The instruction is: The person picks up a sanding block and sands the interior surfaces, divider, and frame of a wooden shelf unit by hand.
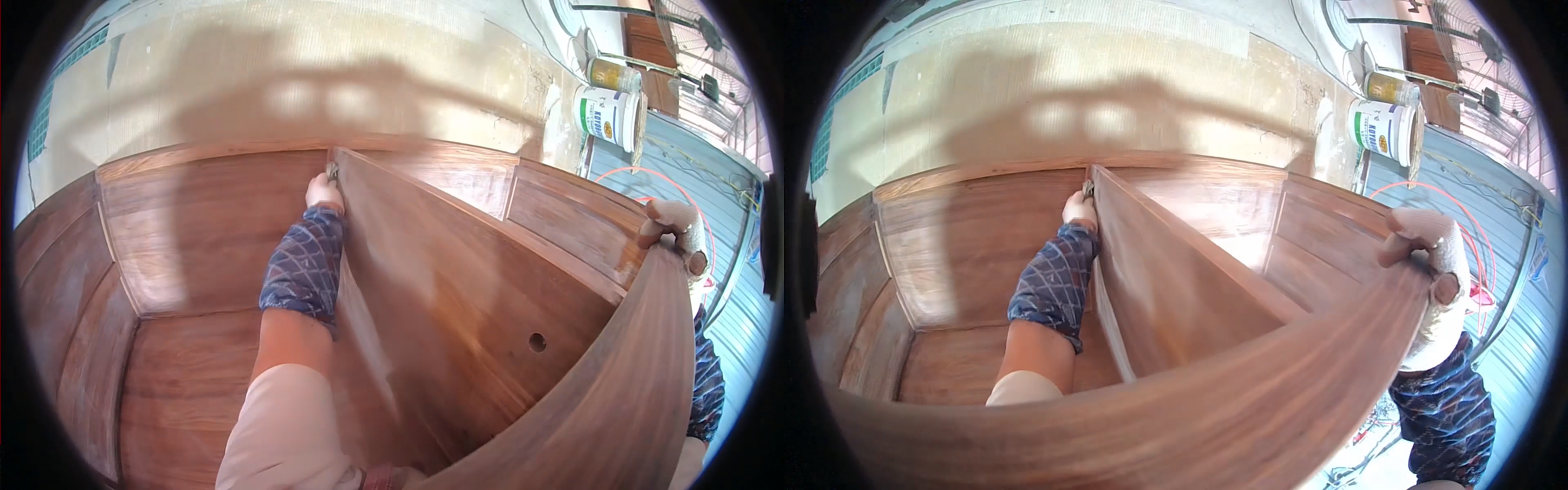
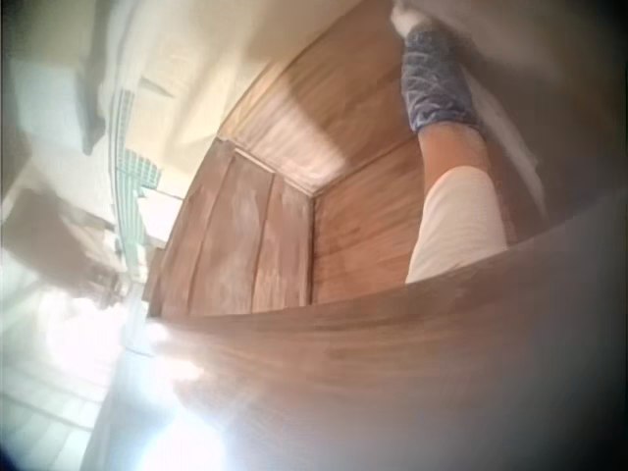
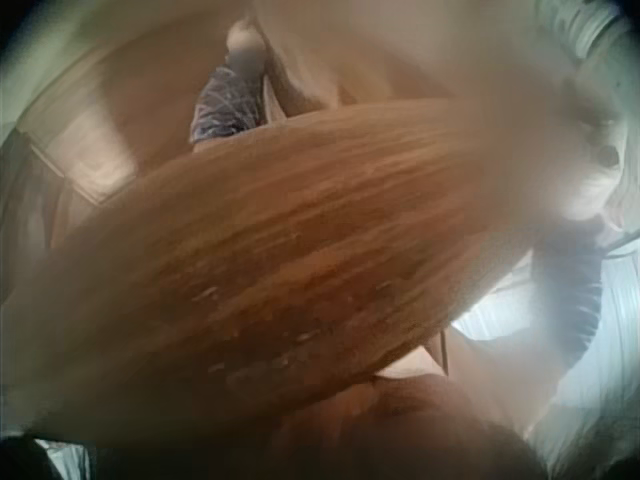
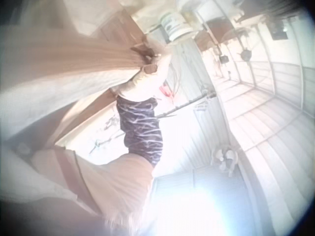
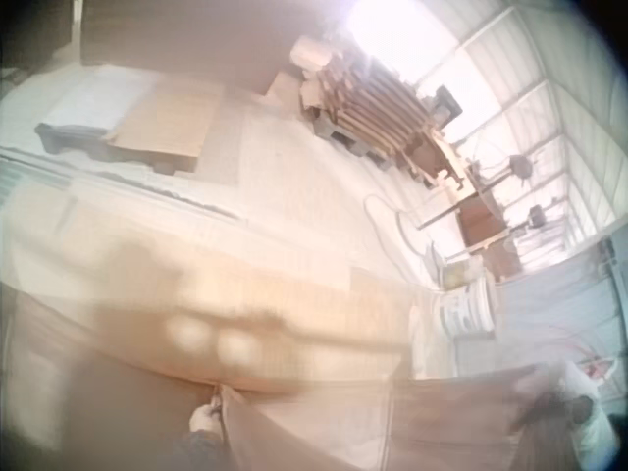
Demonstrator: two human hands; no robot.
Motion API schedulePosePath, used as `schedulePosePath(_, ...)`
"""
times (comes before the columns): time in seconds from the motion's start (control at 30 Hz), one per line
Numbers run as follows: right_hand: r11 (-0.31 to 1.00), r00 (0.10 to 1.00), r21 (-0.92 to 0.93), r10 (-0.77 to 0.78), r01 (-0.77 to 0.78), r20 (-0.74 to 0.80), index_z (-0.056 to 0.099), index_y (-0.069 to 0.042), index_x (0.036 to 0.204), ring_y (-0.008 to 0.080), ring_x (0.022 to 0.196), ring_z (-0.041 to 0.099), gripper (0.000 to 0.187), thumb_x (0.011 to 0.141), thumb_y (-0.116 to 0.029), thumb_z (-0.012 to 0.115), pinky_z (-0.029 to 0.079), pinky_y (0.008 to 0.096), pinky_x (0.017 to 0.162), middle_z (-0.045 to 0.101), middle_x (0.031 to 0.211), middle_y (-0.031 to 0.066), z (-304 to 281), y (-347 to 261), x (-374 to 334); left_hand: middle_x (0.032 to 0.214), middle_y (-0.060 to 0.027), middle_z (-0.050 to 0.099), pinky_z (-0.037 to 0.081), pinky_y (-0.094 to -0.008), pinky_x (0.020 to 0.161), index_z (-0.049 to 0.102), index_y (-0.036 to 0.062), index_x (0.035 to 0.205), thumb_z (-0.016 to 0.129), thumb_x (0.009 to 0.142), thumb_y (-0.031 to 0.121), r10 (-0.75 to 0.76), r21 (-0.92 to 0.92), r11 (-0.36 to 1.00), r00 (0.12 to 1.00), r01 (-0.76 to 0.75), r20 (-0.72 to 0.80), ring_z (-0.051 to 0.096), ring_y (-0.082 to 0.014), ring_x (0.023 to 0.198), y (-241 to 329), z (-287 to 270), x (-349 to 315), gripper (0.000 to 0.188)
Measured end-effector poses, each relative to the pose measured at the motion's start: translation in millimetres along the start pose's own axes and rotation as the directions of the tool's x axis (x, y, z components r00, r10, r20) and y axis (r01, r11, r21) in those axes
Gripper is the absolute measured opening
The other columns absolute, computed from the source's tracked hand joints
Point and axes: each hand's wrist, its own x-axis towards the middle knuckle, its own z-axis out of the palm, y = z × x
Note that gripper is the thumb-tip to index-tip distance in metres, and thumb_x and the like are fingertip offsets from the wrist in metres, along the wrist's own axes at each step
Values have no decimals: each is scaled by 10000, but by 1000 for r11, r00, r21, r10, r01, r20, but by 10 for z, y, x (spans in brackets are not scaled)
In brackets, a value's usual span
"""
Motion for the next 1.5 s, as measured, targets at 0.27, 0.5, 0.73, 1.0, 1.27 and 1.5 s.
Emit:
schedulePosePath(0.27, 999, 997, 26, -41, 40, 60, 574, -14, 1137, 132, 791, 486, 934, 826, -857, 318, 395, 278, 734, 524, 869, 51, 166, -21, 135, 922, -156, 695, 505, -396, 812, 686, 36, 993, 521, 965, 260, -384, 119, 914, 922, 388, -54, 640, -289, 875, -921, -620, -1405, 280)
schedulePosePath(0.5, 993, 995, 67, -97, 98, -23, 585, -19, 1094, 103, 768, 484, 458, 997, -450, 463, 415, 247, 714, 524, 838, 26, 282, 85, 169, 991, -87, 673, 506, -307, 777, 629, 26, 1191, 533, 988, 231, -43, -338, 941, 985, -17, -169, 631, -215, 842, 1179, -844, -968, 304)
schedulePosePath(0.73, 936, 935, -50, -350, 348, -61, 633, -16, 1049, 275, 827, 594, 326, 951, -265, 447, 468, 348, 773, 622, 888, 141, 72, 65, 197, 1079, -149, 639, 490, -401, 885, 642, 12, 1109, 494, 832, 7, 458, -297, 847, 889, -441, -14, 610, -313, 1011, 2319, -1425, -3172, 314)
schedulePosePath(1.0, 917, 918, -84, -394, 390, -49, 633, -46, 1011, 388, 841, 630, 315, 946, -291, 447, 485, 418, 762, 651, 866, 196, 304, -213, 208, 955, -201, 640, 483, -418, 795, 677, 0, 928, 614, 833, 22, 267, -512, 790, 941, -338, -210, 586, -375, 877, 3178, -1429, -2628, 116)
schedulePosePath(1.27, 910, 914, -154, -399, 385, -72, 652, -91, 1018, 392, 810, 622, 239, 917, -247, 501, 482, 445, 739, 642, 841, 191, 171, -90, 217, 1101, -165, 623, 452, -393, 982, 673, -6, 1089, 518, 770, -127, 205, -677, 730, 975, -94, 87, 583, -324, 1108, 2963, -1908, -4287, 375)
schedulePosePath(1.5, 902, 899, -81, -430, 423, -90, 650, -72, 1002, 393, 815, 616, 254, 923, -239, 476, 478, 436, 745, 638, 842, 194, 257, -53, 270, 984, -142, 657, 483, -411, 845, 675, 18, 965, 621, 819, 44, 656, -381, 639, 732, -668, -183, 594, -345, 905, 3632, -1736, -2791, 158)
